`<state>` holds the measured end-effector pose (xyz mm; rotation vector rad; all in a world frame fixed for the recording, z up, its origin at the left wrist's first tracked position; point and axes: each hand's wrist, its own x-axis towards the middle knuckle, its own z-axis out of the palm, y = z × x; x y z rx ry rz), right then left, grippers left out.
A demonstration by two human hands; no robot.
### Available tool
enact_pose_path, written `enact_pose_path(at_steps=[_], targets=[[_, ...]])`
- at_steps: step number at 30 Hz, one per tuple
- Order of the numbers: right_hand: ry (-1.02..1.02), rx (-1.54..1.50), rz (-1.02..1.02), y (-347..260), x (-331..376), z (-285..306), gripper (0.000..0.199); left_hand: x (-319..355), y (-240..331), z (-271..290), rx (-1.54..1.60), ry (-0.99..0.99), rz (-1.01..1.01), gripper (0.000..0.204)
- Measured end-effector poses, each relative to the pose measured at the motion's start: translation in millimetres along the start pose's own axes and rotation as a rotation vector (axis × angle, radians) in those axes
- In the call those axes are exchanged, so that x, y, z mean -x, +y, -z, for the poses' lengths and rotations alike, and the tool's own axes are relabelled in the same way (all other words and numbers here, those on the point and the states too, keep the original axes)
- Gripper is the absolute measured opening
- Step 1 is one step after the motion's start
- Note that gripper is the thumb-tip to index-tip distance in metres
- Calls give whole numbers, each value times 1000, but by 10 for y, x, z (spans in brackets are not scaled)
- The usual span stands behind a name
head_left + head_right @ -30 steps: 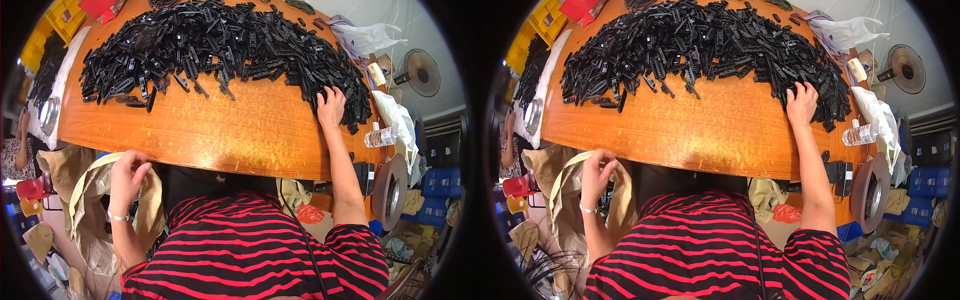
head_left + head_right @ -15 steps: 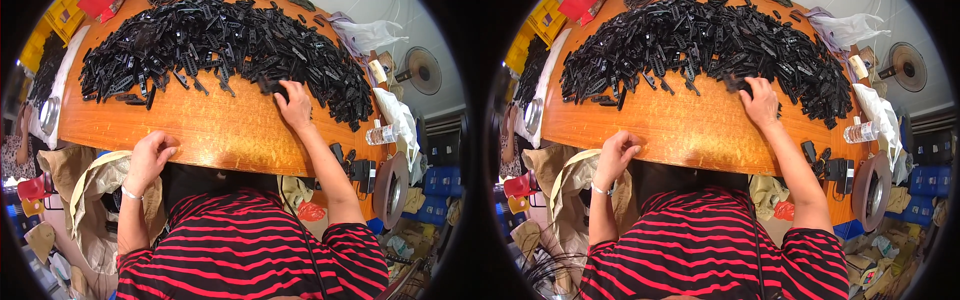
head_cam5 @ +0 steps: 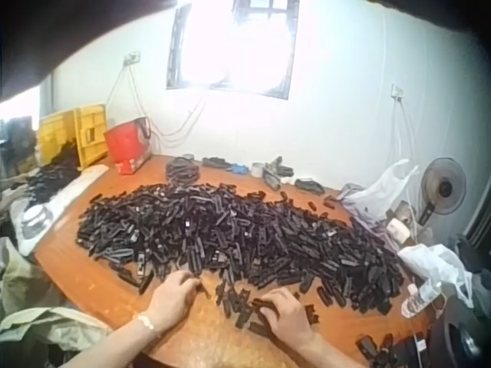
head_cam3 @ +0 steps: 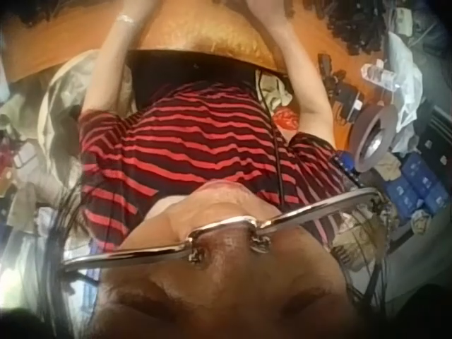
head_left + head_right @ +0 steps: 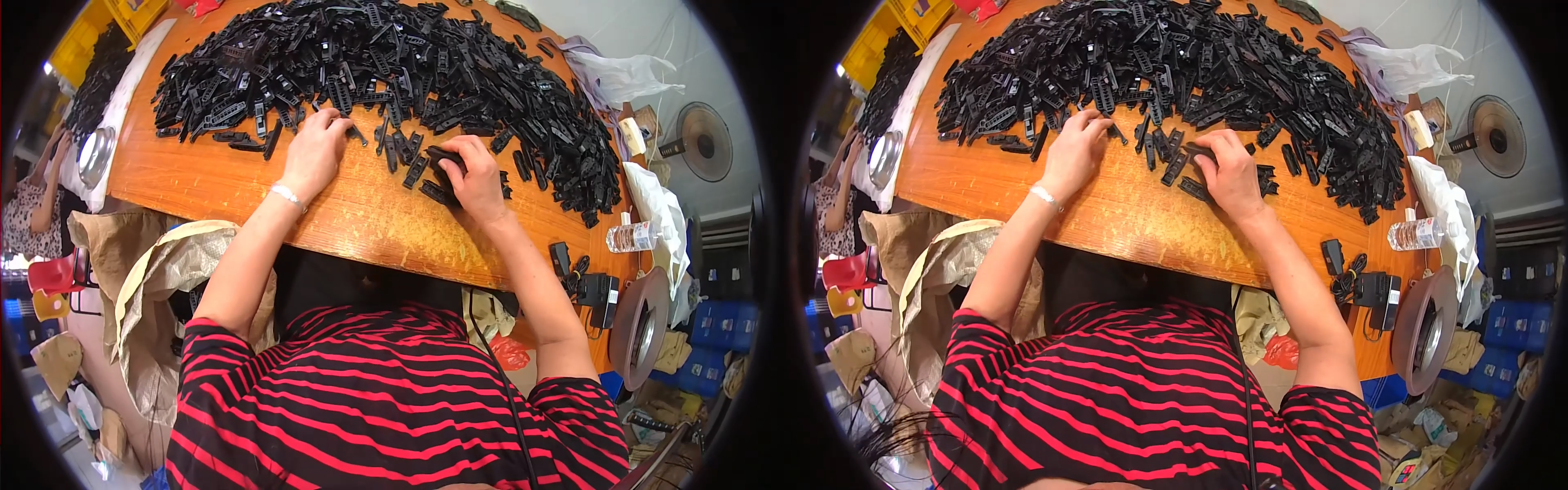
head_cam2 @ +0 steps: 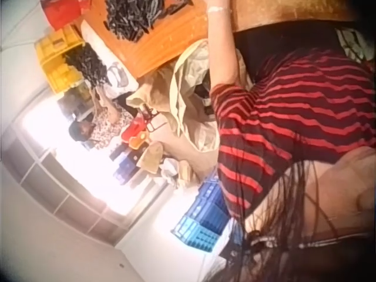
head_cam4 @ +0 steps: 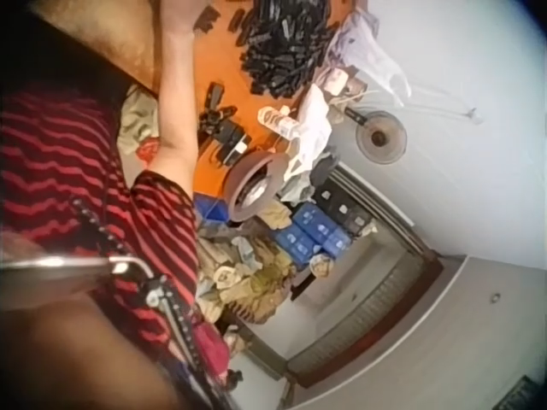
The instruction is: Assembling and inspecting small black plastic components on a workbench.
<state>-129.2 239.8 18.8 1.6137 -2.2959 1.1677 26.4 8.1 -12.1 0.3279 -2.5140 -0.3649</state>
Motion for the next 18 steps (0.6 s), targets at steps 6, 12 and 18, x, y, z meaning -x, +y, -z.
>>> enact_pose_path(at_steps=[6,12,18], targets=[[-118,-179,51,-491,231,-287,24,-42,-52,-71,-80,-73,-12,24],[-191,-121,96,-511,300,-480,27,105,57,21,22,-50,-30,20],[-169,-50,91,-456,232,-474,29,267,125,218,234,27,30,30]])
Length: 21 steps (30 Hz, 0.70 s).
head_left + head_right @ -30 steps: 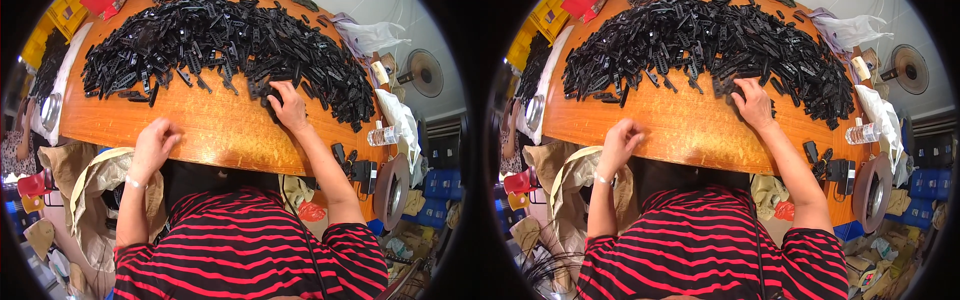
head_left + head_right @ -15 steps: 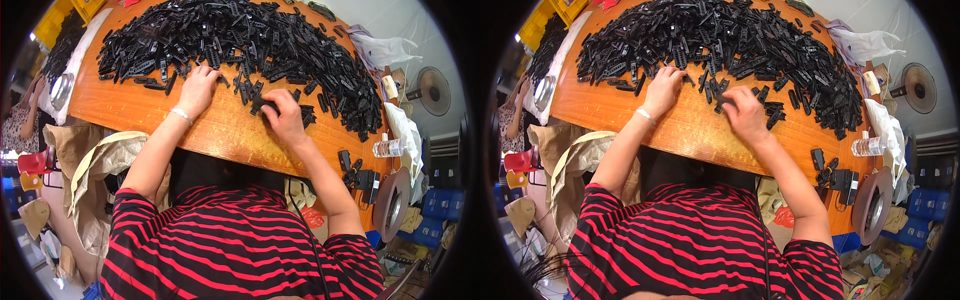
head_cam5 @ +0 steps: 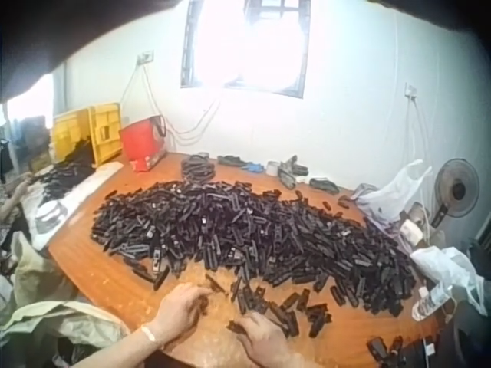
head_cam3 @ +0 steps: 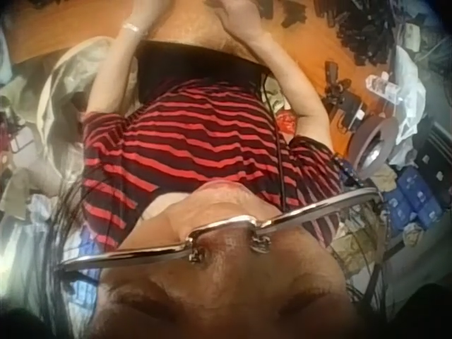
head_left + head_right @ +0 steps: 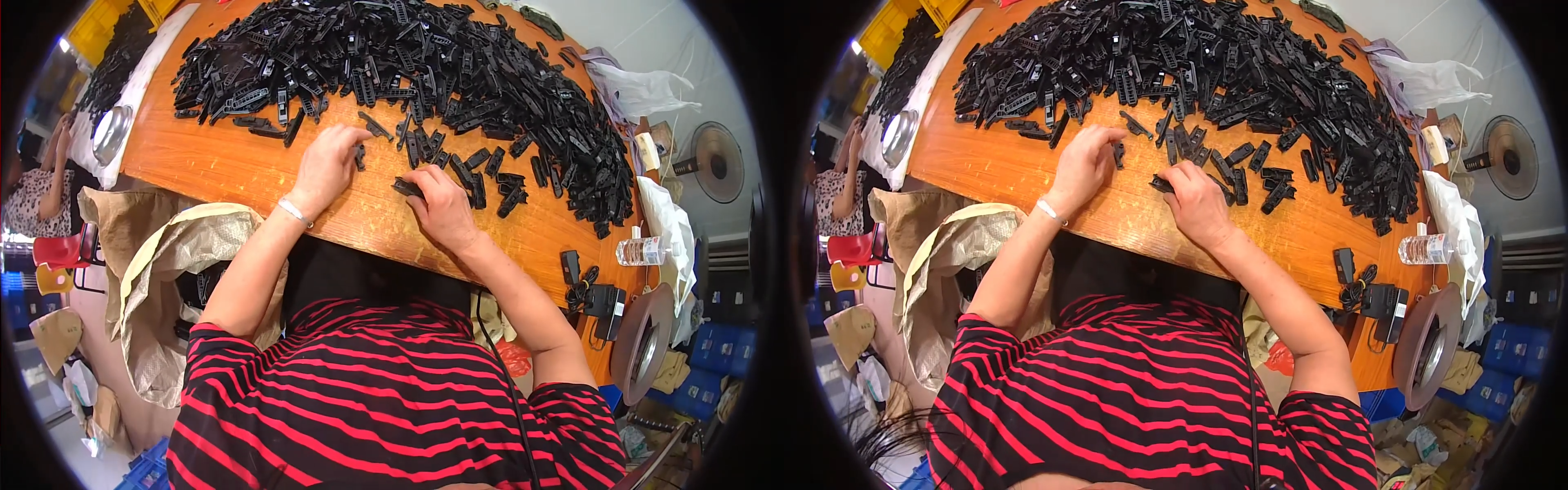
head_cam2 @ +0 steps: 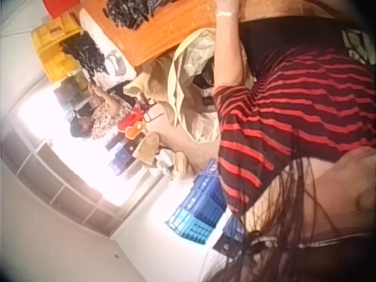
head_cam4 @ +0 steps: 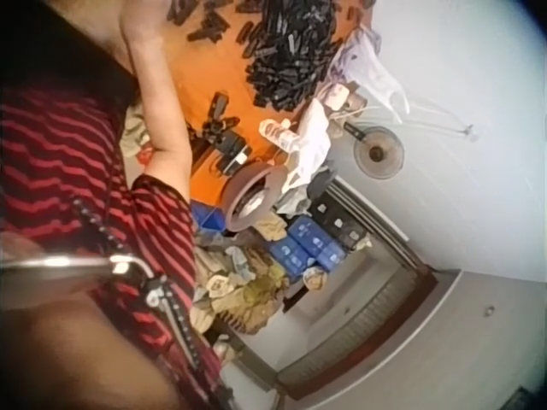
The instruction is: Assembling and inspecting small black plastic components on a workbench.
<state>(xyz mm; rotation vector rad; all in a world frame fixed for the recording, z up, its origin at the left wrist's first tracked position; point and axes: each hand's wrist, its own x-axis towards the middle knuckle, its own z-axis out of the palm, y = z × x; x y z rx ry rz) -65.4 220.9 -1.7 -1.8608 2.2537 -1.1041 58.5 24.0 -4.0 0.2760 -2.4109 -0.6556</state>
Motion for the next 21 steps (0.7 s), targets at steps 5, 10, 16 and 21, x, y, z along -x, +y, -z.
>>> enact_pose_path(at_steps=[5,10,16,21], targets=[[-11,-25,14,-126,-21,-59,28,-43,-66,17,-149,4,-41,33],[0,-27,50,-180,-60,-172,30,-34,-146,-43,-276,-128,-131,26],[25,-20,28,-155,-64,-133,33,9,-6,47,-191,-259,29,21],[150,-84,-84,-132,-172,-71,30,-2,186,117,62,-282,80,21]])
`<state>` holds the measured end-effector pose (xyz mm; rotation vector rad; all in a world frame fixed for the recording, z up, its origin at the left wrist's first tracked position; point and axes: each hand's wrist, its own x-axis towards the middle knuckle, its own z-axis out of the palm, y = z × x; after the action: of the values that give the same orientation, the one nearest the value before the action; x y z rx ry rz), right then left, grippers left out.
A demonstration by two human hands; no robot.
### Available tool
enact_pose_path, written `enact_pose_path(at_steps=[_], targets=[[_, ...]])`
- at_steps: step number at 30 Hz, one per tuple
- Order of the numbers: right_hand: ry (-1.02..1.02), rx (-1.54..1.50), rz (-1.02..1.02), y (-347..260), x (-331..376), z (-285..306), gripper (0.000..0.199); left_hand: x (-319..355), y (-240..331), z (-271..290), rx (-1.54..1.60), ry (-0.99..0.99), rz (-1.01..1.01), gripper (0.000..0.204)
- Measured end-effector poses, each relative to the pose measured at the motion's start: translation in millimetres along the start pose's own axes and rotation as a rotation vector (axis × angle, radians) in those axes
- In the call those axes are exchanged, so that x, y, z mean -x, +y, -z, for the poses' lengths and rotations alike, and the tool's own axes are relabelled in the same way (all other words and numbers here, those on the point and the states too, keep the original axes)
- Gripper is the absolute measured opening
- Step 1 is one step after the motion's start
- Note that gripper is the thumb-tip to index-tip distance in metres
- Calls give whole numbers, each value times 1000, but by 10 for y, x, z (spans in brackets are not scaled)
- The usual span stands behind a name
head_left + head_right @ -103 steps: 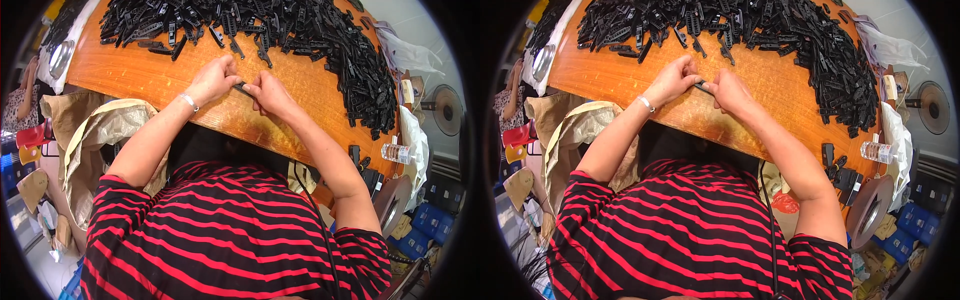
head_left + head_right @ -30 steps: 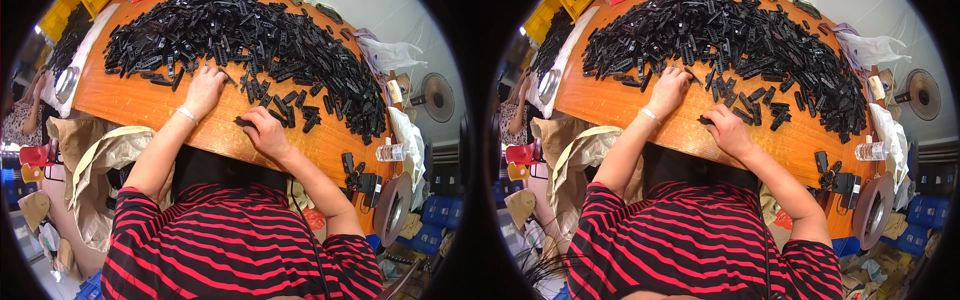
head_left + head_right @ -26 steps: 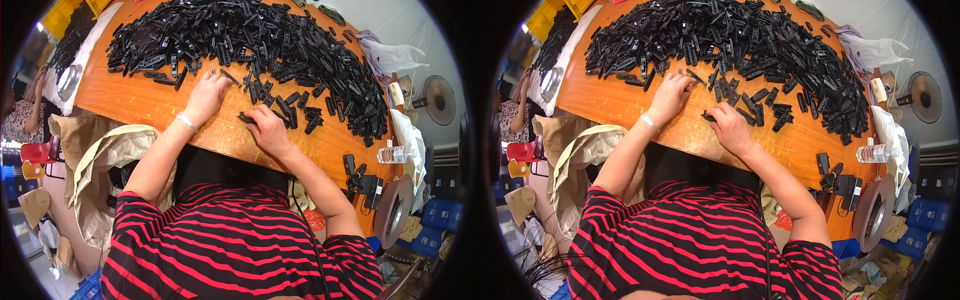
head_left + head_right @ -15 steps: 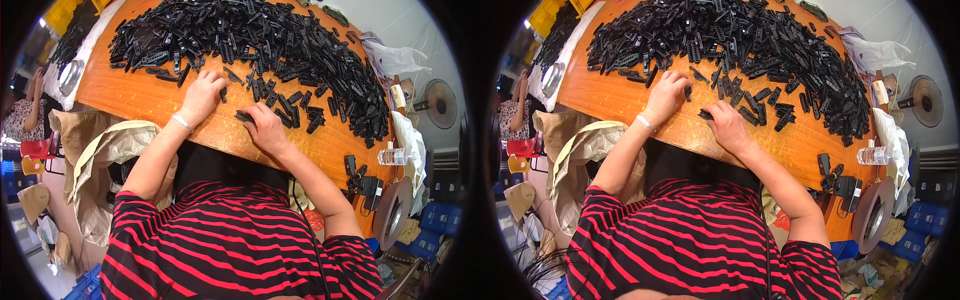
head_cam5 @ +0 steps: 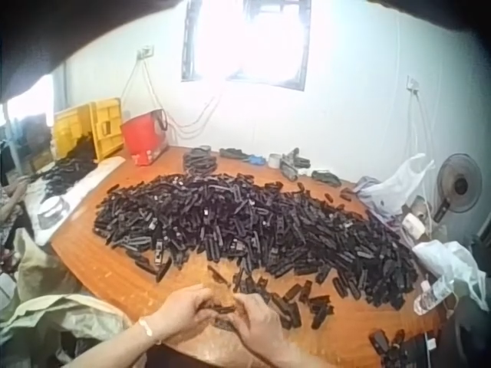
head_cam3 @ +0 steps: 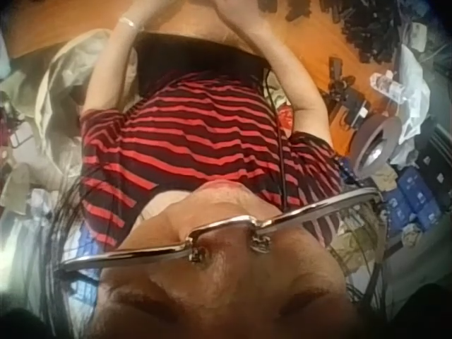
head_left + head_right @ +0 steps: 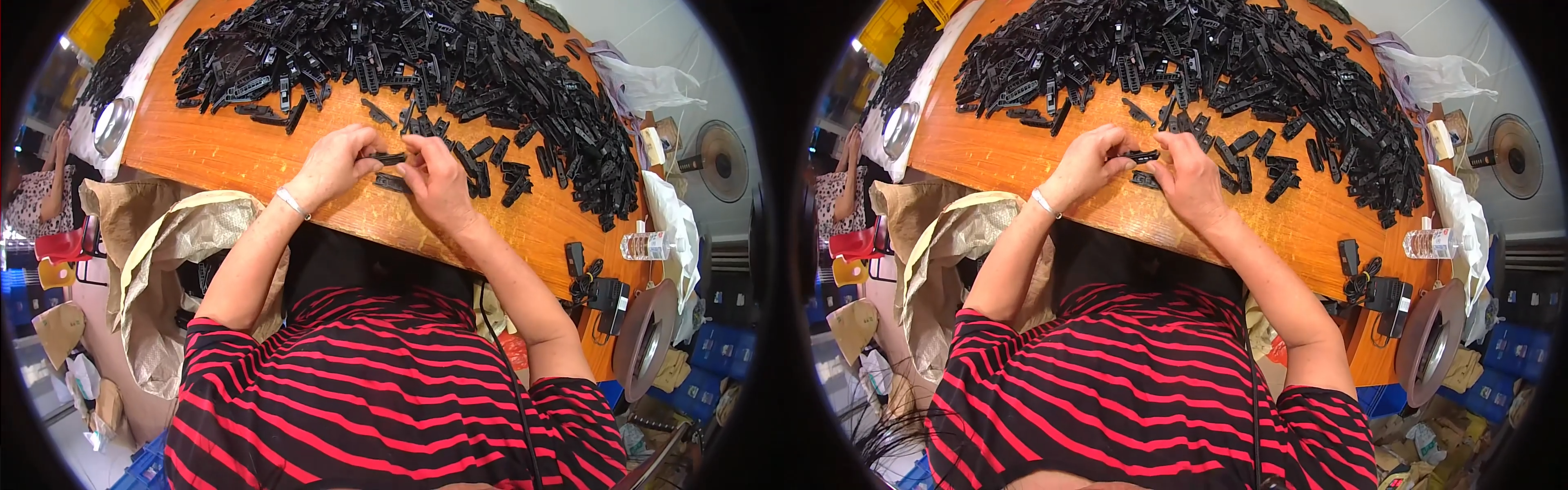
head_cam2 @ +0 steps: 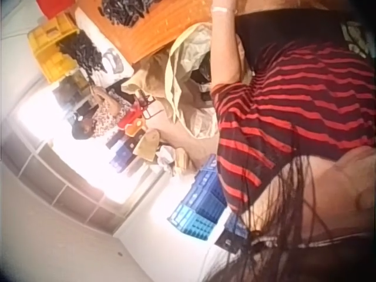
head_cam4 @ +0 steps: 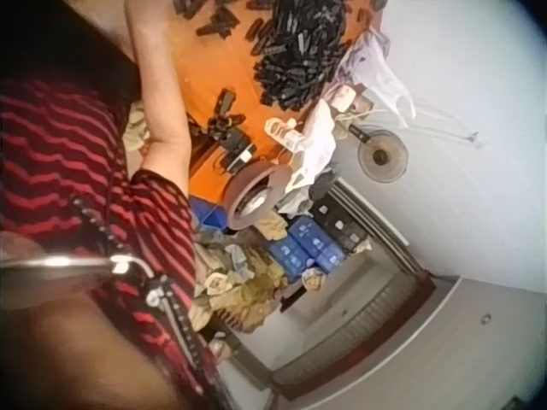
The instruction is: Assembling and inspecting small black plastic components on a workbench.
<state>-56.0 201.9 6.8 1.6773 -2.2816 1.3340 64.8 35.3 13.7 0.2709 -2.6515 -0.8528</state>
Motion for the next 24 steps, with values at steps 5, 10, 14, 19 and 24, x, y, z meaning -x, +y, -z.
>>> enact_pose_path(at_steps=[5,10,14,19,24], targets=[[-80,-251,-136,16,-47,47,14,-38,112,-19,296,-105,122,22],[-175,-632,-552,-3,41,97,9,31,85,-128,607,-108,321,15],[-173,-635,-668,-26,76,108,13,45,121,-198,704,-91,454,13],[-312,-340,-680,74,73,34,23,55,50,-362,647,-61,522,13],[-334,-337,-725,80,57,16,25,66,4,-439,581,-51,542,10]])
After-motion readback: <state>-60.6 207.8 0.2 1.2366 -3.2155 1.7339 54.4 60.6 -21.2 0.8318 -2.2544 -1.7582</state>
